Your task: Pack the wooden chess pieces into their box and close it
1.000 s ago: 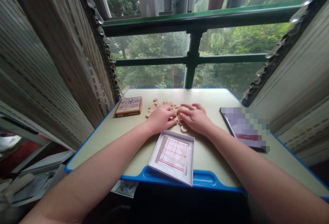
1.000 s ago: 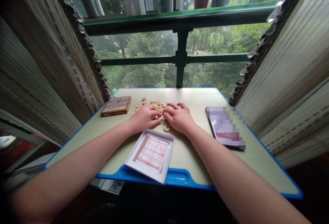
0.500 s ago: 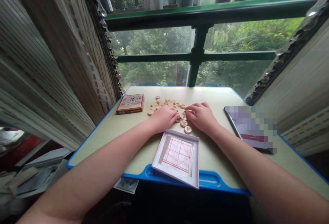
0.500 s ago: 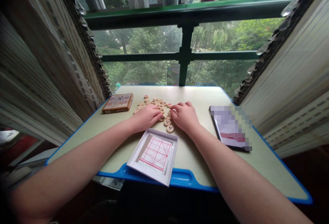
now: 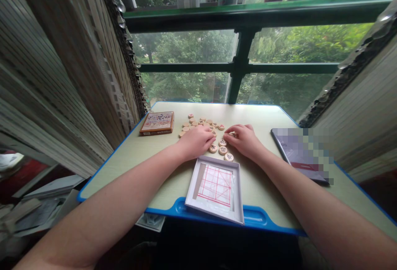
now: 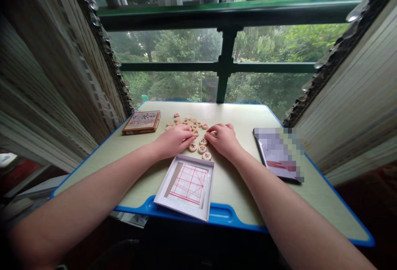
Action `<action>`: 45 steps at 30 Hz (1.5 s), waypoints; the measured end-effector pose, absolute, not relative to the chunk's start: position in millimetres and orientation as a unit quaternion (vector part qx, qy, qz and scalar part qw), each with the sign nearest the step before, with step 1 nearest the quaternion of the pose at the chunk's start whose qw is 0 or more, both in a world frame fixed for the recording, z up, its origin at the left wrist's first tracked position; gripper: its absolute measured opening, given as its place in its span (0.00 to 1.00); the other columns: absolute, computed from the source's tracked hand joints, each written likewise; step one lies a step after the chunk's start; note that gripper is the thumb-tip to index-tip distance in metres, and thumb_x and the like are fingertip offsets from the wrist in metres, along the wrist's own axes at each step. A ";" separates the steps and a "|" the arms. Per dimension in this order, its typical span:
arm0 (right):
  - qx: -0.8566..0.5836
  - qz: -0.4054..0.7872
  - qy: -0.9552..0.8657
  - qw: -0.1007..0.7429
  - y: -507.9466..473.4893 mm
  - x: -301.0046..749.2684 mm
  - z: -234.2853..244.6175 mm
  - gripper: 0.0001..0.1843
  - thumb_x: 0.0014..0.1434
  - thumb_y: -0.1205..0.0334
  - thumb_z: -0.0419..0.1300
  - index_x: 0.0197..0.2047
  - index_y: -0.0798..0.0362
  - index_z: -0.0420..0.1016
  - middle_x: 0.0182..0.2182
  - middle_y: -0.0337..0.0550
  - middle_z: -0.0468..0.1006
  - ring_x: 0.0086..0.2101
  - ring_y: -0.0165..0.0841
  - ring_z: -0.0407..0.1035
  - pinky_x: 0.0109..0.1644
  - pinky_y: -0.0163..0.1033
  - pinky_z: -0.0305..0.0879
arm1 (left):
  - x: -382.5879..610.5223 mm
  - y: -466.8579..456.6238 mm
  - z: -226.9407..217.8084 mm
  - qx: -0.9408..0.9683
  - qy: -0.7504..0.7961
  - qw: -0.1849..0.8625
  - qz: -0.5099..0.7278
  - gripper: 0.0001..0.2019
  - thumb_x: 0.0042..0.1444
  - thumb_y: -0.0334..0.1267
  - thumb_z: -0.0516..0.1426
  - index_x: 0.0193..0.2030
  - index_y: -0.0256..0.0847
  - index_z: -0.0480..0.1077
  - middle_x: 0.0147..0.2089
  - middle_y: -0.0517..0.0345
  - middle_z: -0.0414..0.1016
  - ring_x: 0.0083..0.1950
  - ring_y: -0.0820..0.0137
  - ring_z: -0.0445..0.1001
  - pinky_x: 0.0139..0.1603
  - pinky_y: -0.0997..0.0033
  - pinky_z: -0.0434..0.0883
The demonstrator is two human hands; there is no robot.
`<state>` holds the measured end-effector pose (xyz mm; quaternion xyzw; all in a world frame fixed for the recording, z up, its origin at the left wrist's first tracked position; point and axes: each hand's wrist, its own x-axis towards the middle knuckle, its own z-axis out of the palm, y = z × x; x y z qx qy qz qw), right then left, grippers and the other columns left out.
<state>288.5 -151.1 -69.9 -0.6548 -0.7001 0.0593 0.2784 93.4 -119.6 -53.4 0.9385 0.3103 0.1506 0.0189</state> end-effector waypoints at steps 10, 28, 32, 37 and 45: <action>-0.600 0.065 -0.737 0.306 -156.4 290.3 -68.5 0.11 0.51 0.69 0.57 0.29 0.49 0.80 0.35 0.40 0.81 0.38 0.39 0.62 0.49 0.44 0.58 | 90.8 -117.5 -52.6 0.927 0.327 0.009 0.184 0.17 0.63 0.39 0.47 0.32 0.38 0.73 0.36 0.52 0.72 0.39 0.67 0.70 0.41 0.68 0.67; -0.616 0.021 -0.744 0.259 -156.4 307.9 -69.0 0.15 0.59 0.58 0.53 0.44 0.51 0.79 0.45 0.48 0.76 0.46 0.43 0.64 0.56 0.50 0.59 | 85.4 -111.7 -51.6 0.922 0.337 0.025 0.187 0.17 0.63 0.40 0.46 0.32 0.39 0.74 0.37 0.52 0.72 0.38 0.68 0.71 0.41 0.68 0.67; -0.633 0.010 -0.713 0.303 -151.5 317.4 -67.8 0.18 0.58 0.64 0.52 0.50 0.51 0.75 0.52 0.49 0.73 0.55 0.44 0.60 0.62 0.53 0.53 | 86.4 -109.3 -54.2 0.913 0.332 0.047 0.233 0.17 0.63 0.39 0.46 0.33 0.37 0.74 0.38 0.52 0.71 0.37 0.69 0.70 0.42 0.69 0.68; -0.588 0.187 -0.736 0.279 -156.9 317.5 -62.0 0.29 0.54 0.59 0.59 0.60 0.53 0.65 0.57 0.51 0.68 0.52 0.40 0.66 0.57 0.46 0.63 | 88.7 -101.4 -60.2 0.900 0.351 0.062 0.250 0.17 0.63 0.39 0.46 0.35 0.37 0.74 0.39 0.51 0.71 0.39 0.68 0.71 0.46 0.66 0.69; -0.584 0.142 -0.758 0.252 -158.7 310.2 -63.8 0.23 0.52 0.65 0.57 0.53 0.55 0.72 0.52 0.49 0.73 0.50 0.37 0.69 0.56 0.41 0.63 | 82.4 -78.5 -64.7 0.838 0.457 0.067 0.292 0.18 0.55 0.29 0.49 0.47 0.38 0.75 0.45 0.49 0.71 0.49 0.64 0.69 0.55 0.65 0.67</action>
